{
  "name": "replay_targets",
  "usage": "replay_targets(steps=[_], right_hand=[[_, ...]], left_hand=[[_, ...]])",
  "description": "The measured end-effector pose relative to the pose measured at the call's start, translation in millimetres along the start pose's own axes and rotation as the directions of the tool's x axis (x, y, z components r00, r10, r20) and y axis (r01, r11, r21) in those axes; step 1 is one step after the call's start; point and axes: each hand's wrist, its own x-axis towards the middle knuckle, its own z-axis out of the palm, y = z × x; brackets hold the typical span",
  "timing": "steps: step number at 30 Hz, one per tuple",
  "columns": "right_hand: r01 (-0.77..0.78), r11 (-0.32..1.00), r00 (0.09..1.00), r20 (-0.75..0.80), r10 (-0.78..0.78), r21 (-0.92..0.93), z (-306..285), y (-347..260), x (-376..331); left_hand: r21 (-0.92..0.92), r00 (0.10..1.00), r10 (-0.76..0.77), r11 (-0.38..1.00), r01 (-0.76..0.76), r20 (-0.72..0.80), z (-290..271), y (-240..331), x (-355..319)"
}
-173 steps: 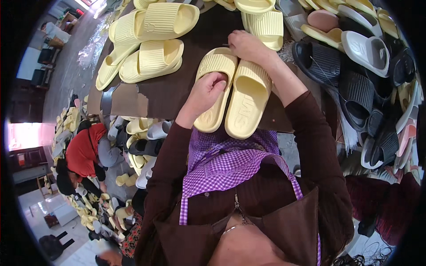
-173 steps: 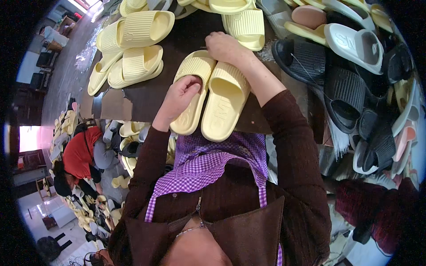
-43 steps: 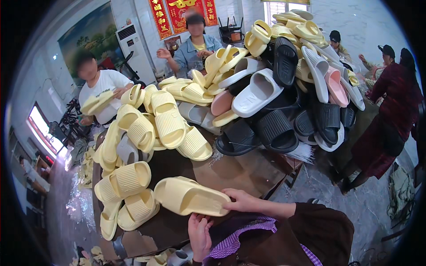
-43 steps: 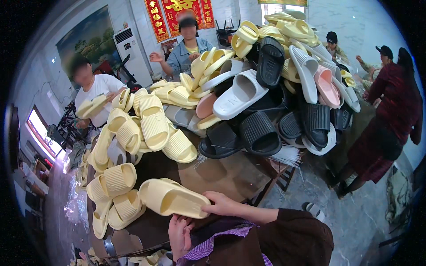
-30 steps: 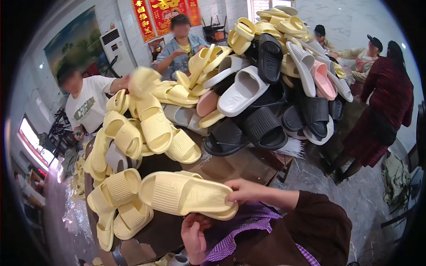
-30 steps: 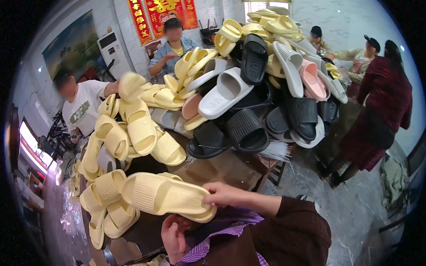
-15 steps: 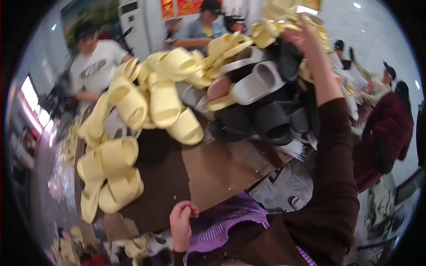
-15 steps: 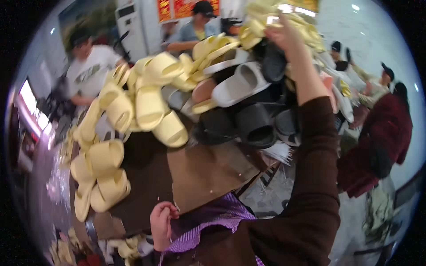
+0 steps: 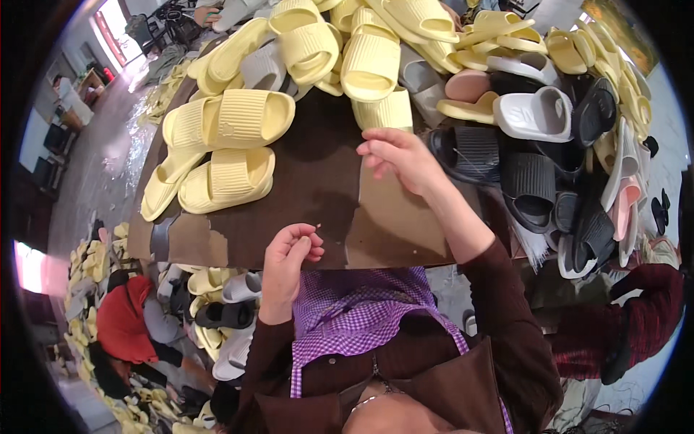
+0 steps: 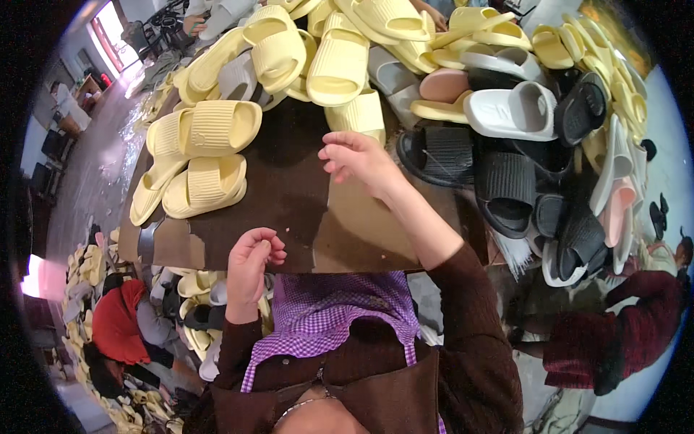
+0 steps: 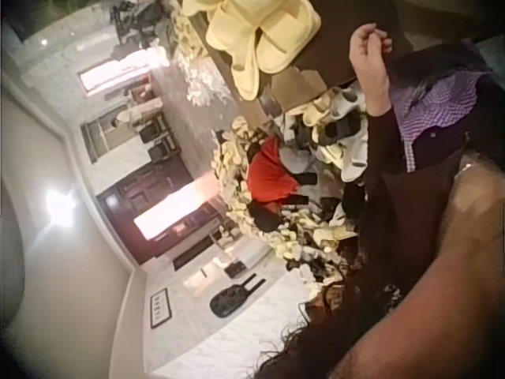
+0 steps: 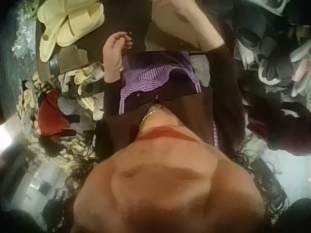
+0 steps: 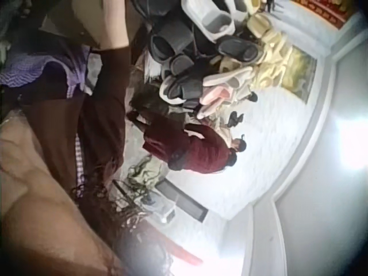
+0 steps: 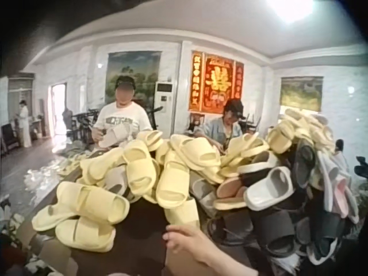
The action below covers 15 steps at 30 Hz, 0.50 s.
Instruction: The person pairs slides together by threading plastic fasteners through each pair of slides and securing them by hand.
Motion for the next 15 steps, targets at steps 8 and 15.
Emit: replay_targets(steps=[8,15], right_hand=[[-0.158,0.962,0.987,0.025,0.157,0.221,51.2,25.6,76.7],[-0.195,0.947,0.978,0.121,0.169,0.255,108.7,39.6,118.0]], left_hand=[[-0.015,0.997,-0.024,1.000,0.023,-0.078,-11.4,-14.3,-18.3],[0.071,0.997,-0.017,0.997,0.023,-0.082,-6.3,-12.7,-29.2]])
